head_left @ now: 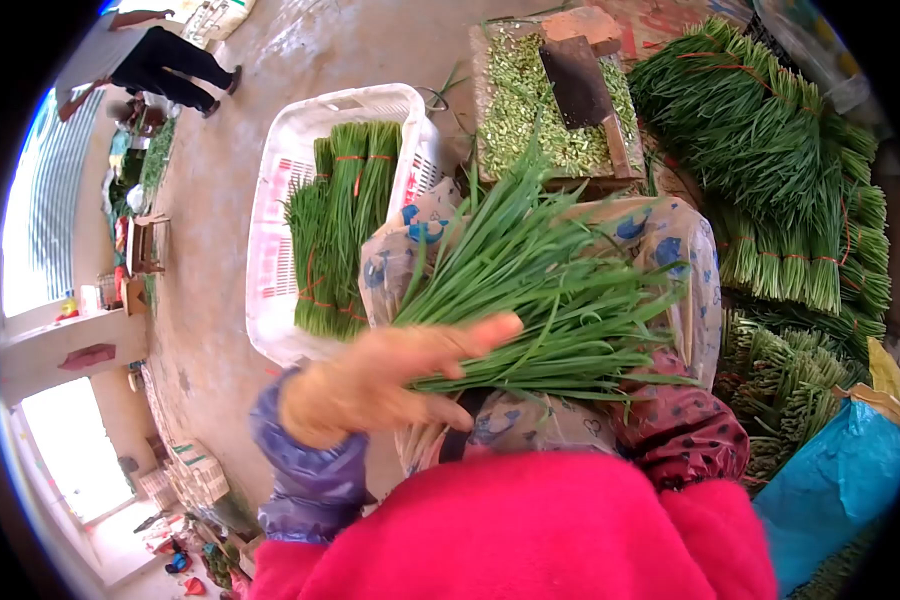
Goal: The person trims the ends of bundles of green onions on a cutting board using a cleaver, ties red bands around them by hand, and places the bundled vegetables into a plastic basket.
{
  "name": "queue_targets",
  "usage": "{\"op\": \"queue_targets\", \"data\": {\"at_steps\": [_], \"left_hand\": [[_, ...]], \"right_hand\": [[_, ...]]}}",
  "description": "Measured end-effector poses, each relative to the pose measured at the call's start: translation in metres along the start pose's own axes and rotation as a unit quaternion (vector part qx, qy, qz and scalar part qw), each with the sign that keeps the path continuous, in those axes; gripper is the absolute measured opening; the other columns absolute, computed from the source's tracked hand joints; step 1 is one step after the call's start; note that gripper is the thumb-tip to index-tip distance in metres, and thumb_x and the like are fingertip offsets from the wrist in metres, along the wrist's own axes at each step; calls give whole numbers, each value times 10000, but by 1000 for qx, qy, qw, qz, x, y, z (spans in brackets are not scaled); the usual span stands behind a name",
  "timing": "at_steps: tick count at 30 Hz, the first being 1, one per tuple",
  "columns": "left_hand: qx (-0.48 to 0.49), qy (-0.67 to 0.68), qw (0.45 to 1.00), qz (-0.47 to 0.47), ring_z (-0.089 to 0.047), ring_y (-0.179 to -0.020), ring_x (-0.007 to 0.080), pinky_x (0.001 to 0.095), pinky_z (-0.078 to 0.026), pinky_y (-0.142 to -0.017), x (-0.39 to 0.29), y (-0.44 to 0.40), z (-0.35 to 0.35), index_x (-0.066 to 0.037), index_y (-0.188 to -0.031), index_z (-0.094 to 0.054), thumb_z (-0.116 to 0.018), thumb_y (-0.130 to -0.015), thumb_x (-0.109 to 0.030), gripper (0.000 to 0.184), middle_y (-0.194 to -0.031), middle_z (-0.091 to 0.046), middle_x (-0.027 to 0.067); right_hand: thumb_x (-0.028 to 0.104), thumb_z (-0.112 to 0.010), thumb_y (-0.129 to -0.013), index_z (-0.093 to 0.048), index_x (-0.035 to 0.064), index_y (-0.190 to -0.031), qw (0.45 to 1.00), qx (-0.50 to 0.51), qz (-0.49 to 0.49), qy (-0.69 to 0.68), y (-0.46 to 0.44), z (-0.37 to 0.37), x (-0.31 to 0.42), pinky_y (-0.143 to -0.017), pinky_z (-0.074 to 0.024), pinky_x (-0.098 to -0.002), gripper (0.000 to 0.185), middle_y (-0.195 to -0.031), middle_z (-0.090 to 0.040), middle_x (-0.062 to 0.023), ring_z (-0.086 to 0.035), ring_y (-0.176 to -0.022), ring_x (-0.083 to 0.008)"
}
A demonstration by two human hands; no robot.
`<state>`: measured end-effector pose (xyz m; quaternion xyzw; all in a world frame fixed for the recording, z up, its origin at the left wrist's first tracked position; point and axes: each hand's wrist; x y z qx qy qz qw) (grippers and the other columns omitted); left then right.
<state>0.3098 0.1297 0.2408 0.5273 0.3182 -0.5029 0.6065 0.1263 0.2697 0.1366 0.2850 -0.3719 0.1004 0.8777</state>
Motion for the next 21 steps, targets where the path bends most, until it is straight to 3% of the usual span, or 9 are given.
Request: {"op": "queue_targets", "data": {"at_steps": [2, 4, 8, 11, 13, 15, 16, 19, 21], "left_hand": [[-106, 10, 994, 34, -637, -978, 152, 274, -562, -794, 3, 7, 24, -112, -1525, -404, -877, -676, -12, 976, -1375, -594, 158], [-286, -10, 950, 124, -613, -1000, 135, 267, -540, -820, 15, -17, 27, -42, -1512, -398, -808, -746, 17, 871, -1278, -629, 120], [-247, -268, 923, 122, -627, -1034, 193, 298, -506, -907, 98, -58, 25, -22, -1512, -378, -828, -783, -152, 866, -1275, -629, 122], [-226, -151, 961, 58, -628, -1077, 234, 321, -473, -961, 95, -67, 16, -14, -1446, -470, -814, -807, -264, 768, -1273, -640, 139], [-329, -27, 930, 164, -630, -1068, 210, 314, -471, -946, 98, -62, 14, -5, -1355, -565, -819, -812, -263, 653, -1241, -664, 127], [-364, -54, 920, 136, -633, -1046, 199, 316, -476, -931, 126, -57, 15, 7, -1274, -621, -825, -814, -275, 577, -1174, -690, 111], [-383, -38, 915, 123, -640, -1031, 187, 311, -477, -933, 139, -55, 15, -8, -1291, -614, -819, -815, -256, 575, -1154, -702, 99], [-405, 38, 907, 105, -644, -980, 144, 289, -487, -915, 125, -55, 11, -3, -1285, -620, -806, -826, -194, 531, -1105, -722, 72], [-410, -61, 901, 124, -644, -984, 145, 280, -485, -913, 126, -58, 12, 5, -1269, -629, -802, -833, -175, 502, -1097, -721, 56]], "right_hand": [[152, -597, -927, -473, 98, -1405, 998, -64, 2, -26, 11, 3, 12, -839, -559, -402, 496, -1271, -599, -183, -677, -1016, -312], [160, -602, -931, -475, 96, -1403, 990, -127, -6, -67, 9, 6, 16, -833, -560, -400, 493, -1258, -609, -181, -679, -1008, -305], [177, -613, -938, -478, 91, -1399, 957, -209, -39, -196, 1, 12, 10, -822, -563, -397, 488, -1232, -628, -179, -684, -993, -291], [190, -621, -943, -480, 88, -1396, 884, -302, -90, -347, 3, 22, -11, -813, -565, -395, 485, -1213, -642, -177, -687, -981, -281], [199, -626, -947, -482, 85, -1394, 790, -430, -160, -406, 12, 29, -42, -807, -566, -393, 483, -1200, -651, -175, -689, -973, -274], [207, -631, -951, -483, 83, -1392, 725, -566, -284, -270, 27, 36, -88, -801, -568, -391, 482, -1187, -661, -174, -691, -966, -267], [56, -669, -889, -490, 150, -1424, 706, -600, -369, -68, 36, 38, -120, -783, -563, -353, 572, -1195, -665, -121, -663, -837, -208], [37, -667, -887, -537, 106, -1369, 678, -678, -241, -145, 58, 54, -91, -819, -564, -331, 504, -1230, -665, -107, -682, -922, -170], [82, -722, -855, -567, 69, -1285, 760, -605, -136, -197, 54, 55, -44, -837, -572, -415, 457, -1205, -642, -163, -695, -939, -301]]}}
Point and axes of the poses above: each hand's wrist, its own y-axis away from the middle knuckle, its own z-axis out of the back of the hand, x = y × z
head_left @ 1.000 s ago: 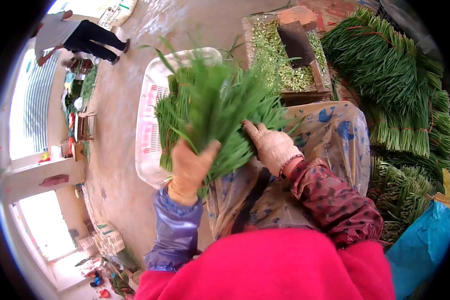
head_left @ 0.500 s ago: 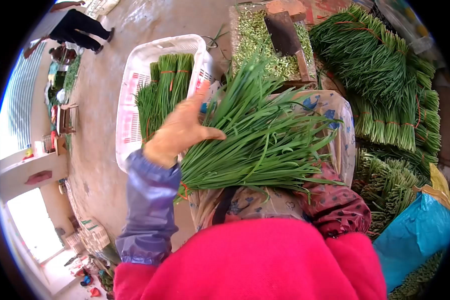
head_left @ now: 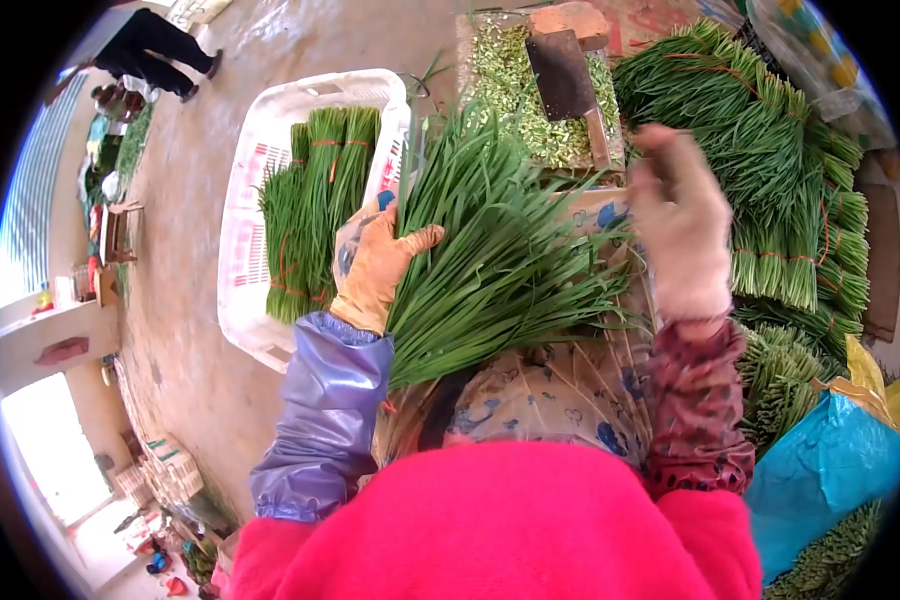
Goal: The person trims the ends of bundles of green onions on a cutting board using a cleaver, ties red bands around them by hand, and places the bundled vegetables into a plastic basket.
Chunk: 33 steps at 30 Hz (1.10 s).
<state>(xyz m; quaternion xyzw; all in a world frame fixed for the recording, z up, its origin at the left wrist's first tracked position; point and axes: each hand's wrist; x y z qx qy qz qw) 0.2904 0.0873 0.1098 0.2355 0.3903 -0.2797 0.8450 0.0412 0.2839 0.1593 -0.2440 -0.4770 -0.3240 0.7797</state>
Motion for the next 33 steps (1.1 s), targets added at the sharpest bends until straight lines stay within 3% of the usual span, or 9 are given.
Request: {"op": "queue_targets", "data": {"at_steps": [2, 3, 4, 9, 17, 22, 26, 31, 33], "left_hand": [[-8, -21, 1000, -17, -650, -959, 147, 281, -495, -899, 7, -1, -3, -6, -1250, -638, -791, -840, -152, 460, -1071, -721, 55], [5, 96, 995, 35, -653, -944, 150, 288, -503, -889, 10, -2, -2, -12, -1231, -644, -785, -840, -138, 435, -1057, -720, 61], [17, 210, 974, 87, -657, -930, 153, 295, -512, -879, 12, -2, 0, -17, -1213, -649, -780, -839, -125, 410, -1044, -719, 68], [-81, 289, 940, 164, -674, -880, 186, 314, -550, -829, 16, -2, 18, -5, -1229, -618, -765, -819, -34, 437, -1042, -707, 72], [-56, 306, 938, 152, -657, -916, 186, 320, -528, -876, 19, -4, 15, -6, -1243, -615, -782, -802, -67, 476, -1039, -700, 69], [-12, 135, 988, 68, -604, -1079, 144, 330, -504, -901, 31, -10, 18, -19, -1397, -526, -787, -835, -207, 647, -1193, -664, 77], [-32, 251, 967, 24, -587, -1085, 144, 259, -507, -859, 17, 6, 68, -75, -1510, -391, -735, -912, -384, 755, -1222, -622, 39], [-95, 145, 979, 104, -583, -1128, 172, 281, -522, -900, 45, 82, 187, -101, -1520, -386, -630, -992, -350, 633, -1250, -602, 68], [-167, 0, 960, 225, -578, -1140, 178, 308, -512, -938, 93, 115, 191, -86, -1529, -366, -635, -989, -318, 648, -1256, -594, 79]], "right_hand": [[122, -767, -804, -564, 81, -1286, 946, 125, 293, 67, 20, -23, 22, -864, -557, -435, 525, -1135, -660, -146, -676, -964, -313], [148, -781, -782, -562, 87, -1288, 928, 187, 307, 102, 35, -43, 33, -875, -549, -434, 555, -1096, -667, -138, -669, -981, -320], [177, -792, -767, -552, 82, -1291, 920, 238, 279, 140, 49, -60, 28, -871, -546, -440, 584, -1077, -669, -142, -666, -989, -332], [244, -791, -754, -524, 43, -1184, 807, 516, 60, 282, 75, -83, 15, -823, -541, -462, 544, -1063, -647, -200, -641, -1040, -376], [213, -747, -756, -526, 45, -1232, 858, 428, 113, 261, 74, -68, 19, -855, -531, -462, 551, -1096, -625, -187, -623, -1051, -381], [160, -829, -660, -480, 110, -1397, 852, 314, 184, 376, 57, -50, 58, -1036, -438, -464, 817, -1468, -442, -148, -445, -1326, -389], [137, -858, -585, -411, 190, -1471, 797, 447, 317, 254, 64, -103, 35, -1077, -404, -476, 993, -1533, -355, -154, -367, -1394, -400], [120, -860, -608, -403, 140, -1460, 858, 454, 204, 127, 77, -139, -10, -988, -499, -468, 967, -1496, -405, -172, -515, -1238, -433], [142, -863, -615, -424, 146, -1450, 860, 454, 201, 117, 76, -139, -17, -1006, -486, -449, 943, -1475, -444, -153, -537, -1229, -394]]}}
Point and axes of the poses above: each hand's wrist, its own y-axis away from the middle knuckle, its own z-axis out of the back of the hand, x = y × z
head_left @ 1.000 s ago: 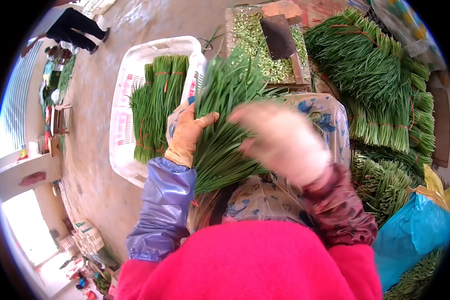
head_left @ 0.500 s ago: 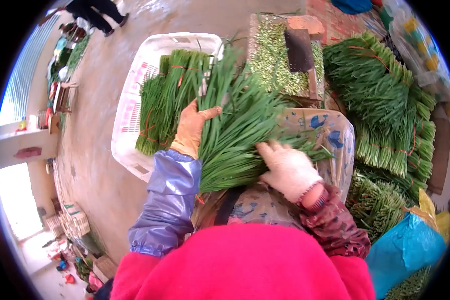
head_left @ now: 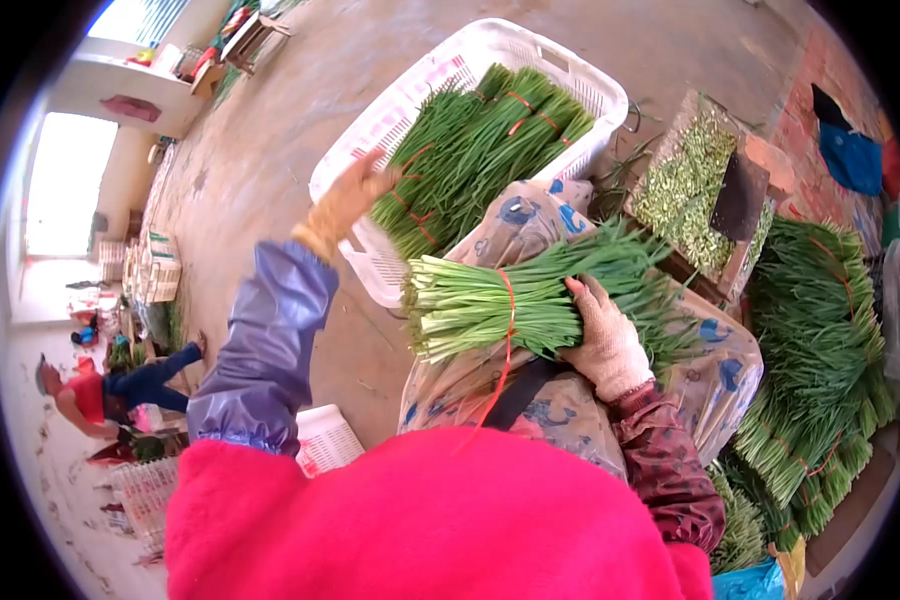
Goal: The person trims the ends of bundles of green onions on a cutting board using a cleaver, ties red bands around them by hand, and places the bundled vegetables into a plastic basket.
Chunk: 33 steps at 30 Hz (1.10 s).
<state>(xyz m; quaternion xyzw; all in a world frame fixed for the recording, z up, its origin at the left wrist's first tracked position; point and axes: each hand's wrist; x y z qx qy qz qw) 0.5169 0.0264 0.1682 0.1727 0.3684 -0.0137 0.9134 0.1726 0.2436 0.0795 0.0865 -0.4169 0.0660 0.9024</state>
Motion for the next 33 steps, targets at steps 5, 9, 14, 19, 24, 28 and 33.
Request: {"op": "queue_targets", "data": {"at_steps": [5, 9, 14, 19, 24, 28, 33], "left_hand": [[292, 426, 849, 111, -504, -1272, 216, 361, -396, -1118, 90, 49, -88, -79, -1519, -368, -594, -1005, -260, 590, -1489, -476, 71], [486, 698, 524, 48, -477, -1330, 176, 376, -374, -1163, 43, 62, -133, -142, -1541, -344, -409, -1083, -245, 474, -1505, -464, 46], [478, 626, 615, -38, -513, -1309, 201, 403, -404, -1136, -36, 55, -124, -137, -1492, -427, -417, -1073, -323, 459, -1474, -498, 39], [369, 277, 828, -318, -535, -1281, 205, 386, -458, -1079, -98, 53, -98, -50, -1428, -509, -840, -761, -56, 745, -1399, -583, 71], [231, 604, 726, -234, -580, -1187, 184, 341, -453, -1045, -116, 56, -149, -44, -1360, -540, -972, -581, -253, 915, -1251, -642, 60], [289, 698, 643, -131, -635, -1112, 266, 445, -522, -995, -91, 47, -167, 16, -1406, -473, -790, -825, -421, 793, -1262, -624, 161], [343, 725, 590, -99, -635, -1118, 296, 492, -512, -1005, -61, 46, -167, 21, -1423, -456, -757, -806, -556, 897, -1291, -610, 178]], "right_hand": [[122, -846, -610, -518, 146, -1403, 998, -8, -11, -69, -6, -7, -17, -1018, -484, -402, 858, -1447, -507, -157, -555, -1242, -361], [15, -828, -607, -540, 94, -1401, 987, -24, -53, -152, -8, -15, -30, -1016, -478, -326, 848, -1366, -599, -130, -615, -1192, -243], [-105, -767, -635, -487, 16, -1451, 924, -12, -185, -334, -7, 14, -10, -829, -530, -263, 872, -1122, -680, -31, -609, -972, -88], [-147, -676, -688, -526, -10, -1391, 906, -32, -89, -412, -1, 55, 25, -860, -516, -250, 731, -1128, -677, -15, -609, -982, -86], [151, -774, -768, -448, 1, -1438, 971, -153, -116, -142, 0, 66, 102, -884, -536, -367, 760, -1107, -702, -185, -684, -995, -273], [454, -730, -806, -342, 25, -1491, 969, 73, -214, 100, 16, 71, 145, -871, -538, -483, 896, -1091, -669, -300, -665, -991, -456], [281, -741, -840, -644, 60, -1191, 987, 131, -81, 34, 42, 152, 144, -760, -554, -389, 426, -947, -706, -170, -695, -826, -261]]}}
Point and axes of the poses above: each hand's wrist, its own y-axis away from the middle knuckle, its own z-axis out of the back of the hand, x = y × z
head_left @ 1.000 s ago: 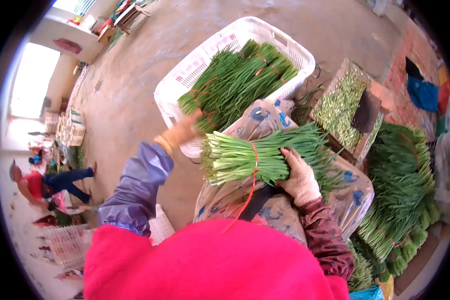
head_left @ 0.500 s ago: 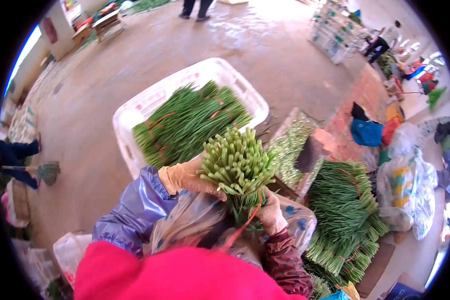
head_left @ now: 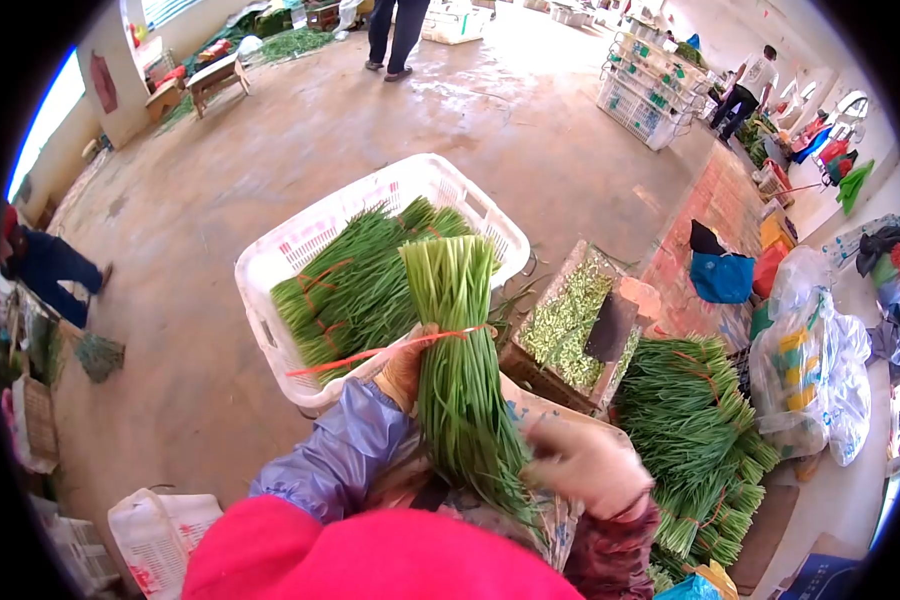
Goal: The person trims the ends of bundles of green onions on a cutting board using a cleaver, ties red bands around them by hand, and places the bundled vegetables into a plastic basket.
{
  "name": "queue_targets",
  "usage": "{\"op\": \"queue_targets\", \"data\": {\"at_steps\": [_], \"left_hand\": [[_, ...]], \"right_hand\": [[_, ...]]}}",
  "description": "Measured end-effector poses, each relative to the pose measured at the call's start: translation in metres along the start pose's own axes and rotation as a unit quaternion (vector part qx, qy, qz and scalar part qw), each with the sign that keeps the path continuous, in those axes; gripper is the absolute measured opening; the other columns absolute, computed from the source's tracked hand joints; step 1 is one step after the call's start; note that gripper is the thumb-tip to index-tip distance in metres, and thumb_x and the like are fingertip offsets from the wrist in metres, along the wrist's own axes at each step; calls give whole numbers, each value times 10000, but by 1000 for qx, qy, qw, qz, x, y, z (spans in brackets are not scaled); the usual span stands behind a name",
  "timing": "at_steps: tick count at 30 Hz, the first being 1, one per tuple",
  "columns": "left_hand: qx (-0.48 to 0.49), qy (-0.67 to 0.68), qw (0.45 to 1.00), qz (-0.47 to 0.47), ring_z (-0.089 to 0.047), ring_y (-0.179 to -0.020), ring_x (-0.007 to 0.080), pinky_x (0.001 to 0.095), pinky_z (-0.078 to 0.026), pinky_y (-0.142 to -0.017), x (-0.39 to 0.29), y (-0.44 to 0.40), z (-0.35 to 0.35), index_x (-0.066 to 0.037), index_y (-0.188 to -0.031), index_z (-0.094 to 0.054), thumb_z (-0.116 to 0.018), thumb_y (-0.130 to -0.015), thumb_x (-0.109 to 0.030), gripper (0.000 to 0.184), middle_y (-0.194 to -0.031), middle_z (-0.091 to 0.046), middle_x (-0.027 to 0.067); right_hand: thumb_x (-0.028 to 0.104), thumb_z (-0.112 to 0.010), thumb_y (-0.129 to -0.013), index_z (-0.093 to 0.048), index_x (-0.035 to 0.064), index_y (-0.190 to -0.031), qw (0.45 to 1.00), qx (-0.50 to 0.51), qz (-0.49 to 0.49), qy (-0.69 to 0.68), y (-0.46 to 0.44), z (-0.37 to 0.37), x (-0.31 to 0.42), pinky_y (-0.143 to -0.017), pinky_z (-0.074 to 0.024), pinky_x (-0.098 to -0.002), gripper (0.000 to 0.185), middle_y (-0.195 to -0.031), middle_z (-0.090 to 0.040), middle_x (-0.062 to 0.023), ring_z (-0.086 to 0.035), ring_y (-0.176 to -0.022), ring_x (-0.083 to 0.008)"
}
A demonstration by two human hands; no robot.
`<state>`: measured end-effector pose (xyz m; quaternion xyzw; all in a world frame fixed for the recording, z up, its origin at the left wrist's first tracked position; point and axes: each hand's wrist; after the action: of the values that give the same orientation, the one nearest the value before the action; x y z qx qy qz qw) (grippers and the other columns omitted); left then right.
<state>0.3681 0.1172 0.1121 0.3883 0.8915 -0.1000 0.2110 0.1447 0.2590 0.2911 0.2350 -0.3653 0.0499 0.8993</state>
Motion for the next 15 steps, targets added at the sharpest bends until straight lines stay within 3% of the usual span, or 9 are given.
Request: {"op": "queue_targets", "data": {"at_steps": [1, 2, 4, 6, 7, 9, 10, 12, 15], "left_hand": [[-13, -1, 1000, 11, -605, -1177, 305, 506, -490, -1036, -1, 2, -6, 0, -1441, -443, -762, -775, -595, 948, -1332, -582, 181], [-9, 2, 1000, 12, -605, -1177, 305, 506, -490, -1036, 0, -2, -5, 0, -1441, -443, -762, -775, -595, 948, -1332, -582, 181], [102, 32, 994, 38, -569, -1235, 305, 506, -478, -1054, 5, -14, -2, -17, -1456, -427, -784, -772, -557, 941, -1391, -535, 192], [84, 35, 994, 54, -549, -1257, 281, 480, -477, -1056, 4, -15, -39, -4, -1452, -420, -817, -747, -525, 962, -1427, -500, 185], [41, -50, 997, 48, -560, -1238, 264, 451, -479, -1050, 6, -19, -58, -2, -1448, -422, -828, -740, -502, 957, -1410, -519, 173], [106, -94, 989, 48, -589, -1192, 238, 388, -474, -1039, 16, -28, -60, -3, -1431, -447, -804, -775, -427, 859, -1337, -579, 147], [147, -77, 983, 80, -592, -1175, 228, 372, -465, -1039, 17, -30, -58, -5, -1420, -465, -822, -756, -429, 864, -1324, -588, 133], [222, -135, 959, 115, -551, -1204, 205, 349, -431, -1059, 18, -41, -59, 5, -1385, -505, -829, -753, -446, 841, -1325, -583, 115], [221, -315, 922, 41, -426, -1323, 189, 347, -380, -1102, 0, -53, -76, -38, -1528, -336, -868, -742, -458, 1038, -1442, -488, 88]], "right_hand": [[119, -752, -832, -631, 31, -1201, 987, -134, -19, -83, -6, -7, -16, -687, -542, -311, 399, -905, -699, -120, -661, -751, -149], [-80, -647, -826, -586, -7, -1291, 958, -225, -37, -172, -10, 1, -1, -704, -533, -249, 475, -987, -677, -92, -651, -813, -121], [-60, -662, -810, -492, -3, -1392, 918, -300, 13, -261, -29, 11, 12, -726, -537, -276, 609, -1174, -625, -109, -651, -852, -168], [-88, -726, -745, -307, 42, -1515, 886, -290, 76, -355, -49, 14, 23, -713, -558, -255, 886, -1282, -598, -125, -658, -938, -158], [-88, -726, -745, -307, 42, -1515, 891, -279, 79, -351, -56, 13, 21, -713, -558, -255, 886, -1282, -598, -125, -658, -938, -158], [-86, -752, -697, -166, 68, -1564, 935, -283, 96, -191, -69, 6, 21, -836, -564, -309, 1058, -1330, -562, -126, -629, -1076, -231], [-25, -815, -659, -159, 66, -1567, 882, -331, 99, -321, -66, -2, 30, -995, -499, -376, 1124, -1414, -482, -132, -568, -1192, -277], [56, -872, -641, -169, 58, -1567, 817, -384, 177, -393, -74, -7, 15, -1098, -403, -403, 1162, -1470, -417, -136, -487, -1284, -267], [169, -924, -645, -178, 54, -1568, 765, -463, 274, -353, -73, 5, 8, -1139, -345, -399, 1193, -1532, -352, -135, -401, -1359, -255]]}}
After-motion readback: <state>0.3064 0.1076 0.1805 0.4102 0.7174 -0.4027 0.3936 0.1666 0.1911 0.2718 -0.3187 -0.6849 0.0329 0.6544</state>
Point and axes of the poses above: each hand's wrist, its own y-axis away from the middle knuckle, its own z-axis out of the back of the hand, x = y × z
